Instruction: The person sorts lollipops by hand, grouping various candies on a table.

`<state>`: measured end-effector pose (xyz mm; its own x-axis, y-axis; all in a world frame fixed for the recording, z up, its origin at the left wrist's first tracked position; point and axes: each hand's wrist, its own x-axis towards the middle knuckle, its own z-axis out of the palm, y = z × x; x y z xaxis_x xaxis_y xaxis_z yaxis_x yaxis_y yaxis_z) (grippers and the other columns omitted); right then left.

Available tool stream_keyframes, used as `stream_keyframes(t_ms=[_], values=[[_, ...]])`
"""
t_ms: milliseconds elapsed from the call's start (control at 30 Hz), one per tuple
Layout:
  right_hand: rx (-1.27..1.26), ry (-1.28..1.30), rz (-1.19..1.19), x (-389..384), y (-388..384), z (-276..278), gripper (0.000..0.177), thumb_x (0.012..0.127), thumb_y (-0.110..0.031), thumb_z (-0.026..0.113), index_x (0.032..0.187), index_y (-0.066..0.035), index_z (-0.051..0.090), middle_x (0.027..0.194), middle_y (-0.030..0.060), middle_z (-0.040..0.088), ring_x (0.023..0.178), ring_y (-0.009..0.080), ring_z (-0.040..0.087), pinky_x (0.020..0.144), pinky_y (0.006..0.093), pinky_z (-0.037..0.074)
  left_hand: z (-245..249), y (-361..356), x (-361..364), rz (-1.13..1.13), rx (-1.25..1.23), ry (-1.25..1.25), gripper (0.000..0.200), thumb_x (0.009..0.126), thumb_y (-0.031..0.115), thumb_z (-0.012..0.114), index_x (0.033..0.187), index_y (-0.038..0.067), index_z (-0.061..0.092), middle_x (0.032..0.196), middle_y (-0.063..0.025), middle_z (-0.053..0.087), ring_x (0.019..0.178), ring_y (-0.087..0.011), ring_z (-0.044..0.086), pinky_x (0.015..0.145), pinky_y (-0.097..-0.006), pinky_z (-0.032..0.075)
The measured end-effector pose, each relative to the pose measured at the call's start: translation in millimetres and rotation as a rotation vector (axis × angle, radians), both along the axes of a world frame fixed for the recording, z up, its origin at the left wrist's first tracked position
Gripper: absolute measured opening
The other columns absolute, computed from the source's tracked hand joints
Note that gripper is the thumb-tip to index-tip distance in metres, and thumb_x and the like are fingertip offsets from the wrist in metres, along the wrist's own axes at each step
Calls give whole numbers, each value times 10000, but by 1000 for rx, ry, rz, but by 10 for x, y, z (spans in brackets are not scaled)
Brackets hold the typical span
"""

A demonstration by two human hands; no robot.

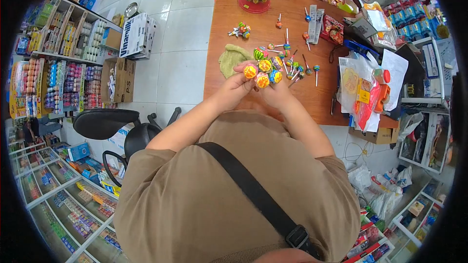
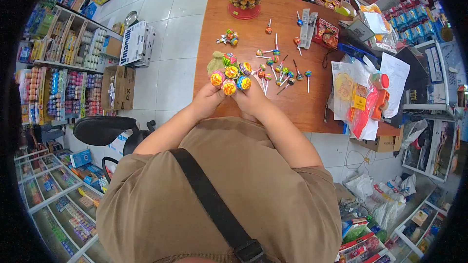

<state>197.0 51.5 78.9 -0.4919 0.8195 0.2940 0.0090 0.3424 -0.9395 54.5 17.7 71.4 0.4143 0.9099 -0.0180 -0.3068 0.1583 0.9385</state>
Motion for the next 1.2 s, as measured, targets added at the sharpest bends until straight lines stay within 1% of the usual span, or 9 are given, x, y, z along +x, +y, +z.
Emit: stream_keyframes(t_ms=[200, 500, 600, 700, 800, 867, 933, 1000, 1200], values=[[-162, -22, -79, -3, -53, -10, 231, 847, -140, 476, 1015, -10, 565, 989, 88, 601, 868, 189, 569, 729, 310, 454, -87, 30, -14, -45, -68, 51, 312, 913, 208, 420, 1151, 11, 455, 1106, -44, 503, 1029, -127, 464, 898, -288, 367], [-65, -228, -270, -6, 78, -151, 213, 812, -121, 482, 972, 5, 542, 854, 188, 591, 817, 333, 571, 720, 379, 442, -210, 99, -64, 14, -73, 602, 280, 891, 159, 431, 1099, -22, 481, 969, -86, 569, 857, -166, 542, 780, -313, 434], [-295, -523, -190, 109, 196, -29, 195, 811, -109, 475, 953, 6, 541, 836, 209, 591, 806, 340, 579, 704, 400, 443, -164, 244, -315, 139, 151, 948, 301, 839, 140, 504, 1101, -8, 488, 986, -123, 555, 861, -220, 543, 776, -330, 430], [-11, -708, -161, 156, 217, -250, 198, 786, -106, 466, 919, 15, 549, 821, 231, 592, 793, 349, 588, 691, 436, 447, 167, 324, -396, 323, 641, 934, 426, 760, 169, 583, 1119, -27, 463, 1073, -196, 518, 967, -347, 501, 847, -376, 396], [-64, -983, -1, 134, 205, -447, 215, 747, -128, 478, 879, -13, 602, 807, 237, 600, 752, 351, 601, 679, 432, 468, 459, 418, -229, 1, 1025, 987, 543, 702, 187, 641, 1169, 7, 431, 1083, -191, 499, 991, -333, 482, 843, -397, 395], [-183, -991, 79, 81, 121, -249, 227, 735, -151, 505, 911, -63, 617, 883, 195, 608, 826, 322, 594, 717, 410, 465, 501, 389, -26, -301, 801, 1164, 658, 670, 239, 666, 1212, 9, 374, 1111, -212, 478, 1029, -355, 458, 861, -420, 380], [210, -985, 202, 85, 8, -209, 217, 699, -193, 533, 864, -95, 636, 846, 164, 617, 774, 316, 598, 680, 411, 469, 355, 370, 41, -339, 852, 1227, 715, 634, 235, 685, 1220, 4, 346, 1036, -229, 523, 957, -365, 510, 807, -422, 418], [144, -1122, 235, 38, -63, -223, 202, 676, -163, 550, 835, -67, 630, 768, 154, 622, 701, 309, 608, 618, 413, 478, 306, 397, 120, -588, 518, 1499, 621, 612, 219, 679, 1146, 14, 440, 921, -203, 584, 845, -350, 569, 733, -423, 449], [65, -1038, 249, 50, -249, -308, 164, 718, -89, 490, 727, 24, 608, 739, 203, 602, 694, 329, 602, 617, 408, 482, 48, 367, 96, -765, 253, 1414, 310, 642, 261, 591, 826, 16, 640, 866, -200, 609, 789, -330, 592, 714, -389, 462]])
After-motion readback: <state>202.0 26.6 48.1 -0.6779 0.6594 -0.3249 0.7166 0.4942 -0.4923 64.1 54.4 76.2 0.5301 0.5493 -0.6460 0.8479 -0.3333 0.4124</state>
